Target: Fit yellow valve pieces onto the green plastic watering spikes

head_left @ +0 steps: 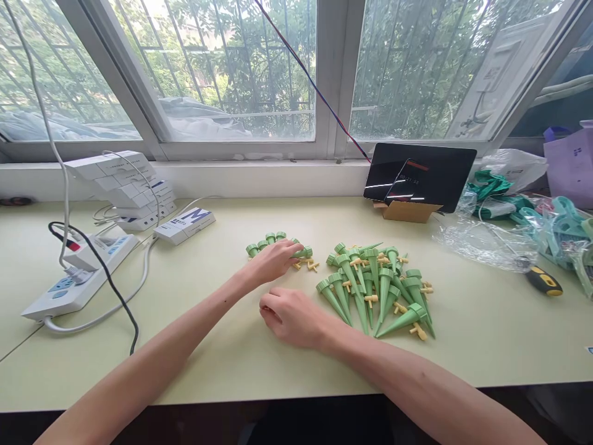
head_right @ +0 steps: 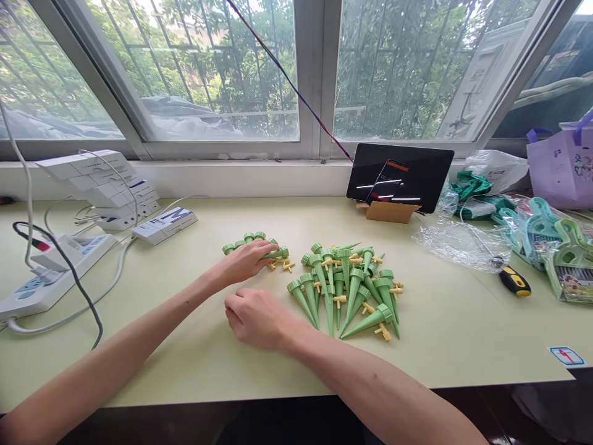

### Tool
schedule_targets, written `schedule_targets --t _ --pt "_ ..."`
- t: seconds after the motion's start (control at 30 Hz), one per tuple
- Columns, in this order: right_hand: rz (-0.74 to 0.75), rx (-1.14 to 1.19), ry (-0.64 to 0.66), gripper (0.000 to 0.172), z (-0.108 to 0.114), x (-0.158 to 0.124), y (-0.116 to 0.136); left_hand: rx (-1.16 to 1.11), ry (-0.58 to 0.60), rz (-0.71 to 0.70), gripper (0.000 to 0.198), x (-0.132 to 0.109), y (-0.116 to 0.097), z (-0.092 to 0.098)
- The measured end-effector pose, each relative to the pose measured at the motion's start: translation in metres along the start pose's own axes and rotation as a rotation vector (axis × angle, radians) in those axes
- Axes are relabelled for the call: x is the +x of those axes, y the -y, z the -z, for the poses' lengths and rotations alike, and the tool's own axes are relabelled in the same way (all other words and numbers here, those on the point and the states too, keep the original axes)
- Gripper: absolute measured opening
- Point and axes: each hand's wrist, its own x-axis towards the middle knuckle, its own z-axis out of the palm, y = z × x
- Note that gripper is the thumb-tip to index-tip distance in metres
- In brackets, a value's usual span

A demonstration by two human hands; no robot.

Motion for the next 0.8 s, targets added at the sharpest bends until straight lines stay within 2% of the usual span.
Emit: schedule_targets --t 0.13,0.27,0.4,0.5,0.63,0.8 --pt "-0.015 0.009 0.011 0.019 0.002 0.000 0.001 -0.071 -0.056 0.000 0.027 -0.001 -0.005 0.002" --pt "-0.029 0.006 0.014 0.016 0.001 -0.001 0.000 -0.185 -0.200 -0.012 0.028 0.008 -0.016 0.004" --pt "-0.035 0.004 0.008 0.016 0.001 -0.001 -0.001 -0.404 -0.331 -0.052 0.027 0.023 -0.034 -0.002" --pt "-0.022 0.004 -0.005 0.016 0.001 -0.001 -0.003 -0.597 -0.426 -0.029 0.028 0.028 -0.042 -0.009" --pt "0.004 0.018 -0.006 0.018 0.001 -0.001 -0.003 -0.785 -0.474 0.040 0.032 0.016 -0.038 -0.017" --pt "0.022 0.047 -0.056 0.017 0.004 0.000 -0.002 -0.806 -0.523 0.102 0.036 -0.016 -0.024 -0.019"
